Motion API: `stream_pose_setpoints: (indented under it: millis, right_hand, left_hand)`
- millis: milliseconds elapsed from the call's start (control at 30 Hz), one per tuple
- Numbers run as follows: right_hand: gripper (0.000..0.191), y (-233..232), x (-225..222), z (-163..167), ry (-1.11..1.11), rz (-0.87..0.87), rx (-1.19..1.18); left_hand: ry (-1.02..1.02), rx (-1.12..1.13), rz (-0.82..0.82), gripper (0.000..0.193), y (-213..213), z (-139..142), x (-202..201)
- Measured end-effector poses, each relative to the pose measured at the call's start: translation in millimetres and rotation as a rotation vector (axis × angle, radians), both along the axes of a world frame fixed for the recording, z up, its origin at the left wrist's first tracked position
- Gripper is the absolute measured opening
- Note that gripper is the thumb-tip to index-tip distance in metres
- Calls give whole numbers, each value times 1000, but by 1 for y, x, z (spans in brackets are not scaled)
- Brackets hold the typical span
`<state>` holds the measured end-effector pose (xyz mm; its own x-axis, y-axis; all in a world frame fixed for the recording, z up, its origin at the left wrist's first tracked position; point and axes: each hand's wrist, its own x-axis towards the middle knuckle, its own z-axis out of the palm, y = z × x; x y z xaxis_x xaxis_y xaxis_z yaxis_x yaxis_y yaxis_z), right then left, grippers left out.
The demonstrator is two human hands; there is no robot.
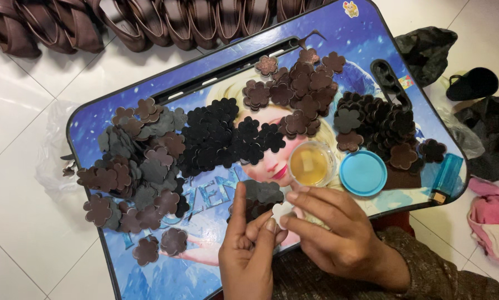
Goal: The person repeatedly picks up small flower-shaped felt pieces, applies adhesive from a small container to one side, and presses them together to form pairs. The person handles the pieces one at a time and places the glued pairs back on the table among other similar pieces.
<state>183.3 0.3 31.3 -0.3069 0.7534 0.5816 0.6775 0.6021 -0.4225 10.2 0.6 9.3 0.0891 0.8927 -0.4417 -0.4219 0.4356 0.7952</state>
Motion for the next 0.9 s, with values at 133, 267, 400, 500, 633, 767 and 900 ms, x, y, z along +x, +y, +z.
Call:
stream_pose_setpoints:
  millis: [133, 267, 400, 500, 633, 767, 900]
  right_hand:
    - [32, 2, 10, 0, 35, -78, -32]
    - [28, 11, 22, 4, -11, -243, -51]
    - [41, 25, 30, 4, -163, -263, -111]
    - [49, 29, 30, 0, -202, -254, -111]
    - [50, 30, 29, -6, -216, -236, -94]
    - [50, 30, 27, -8, -197, -235, -106]
    - [50, 18, 32, -1, -149, -264, -35]
  left_hand:
    - [85, 11, -7, 77, 0, -3, -3]
    - [125, 2, -5, 82, 1, -5, -5]
    - [157, -9, -18, 83, 3, -7, -6]
    - [176, 5, 5, 83, 3, -8, -7]
    - [177, 13, 0, 81, 3, -10, -9]
    - [185, 33, -1, 81, 3, -12, -8]
    - [196, 63, 6, 77, 3, -14, -10]
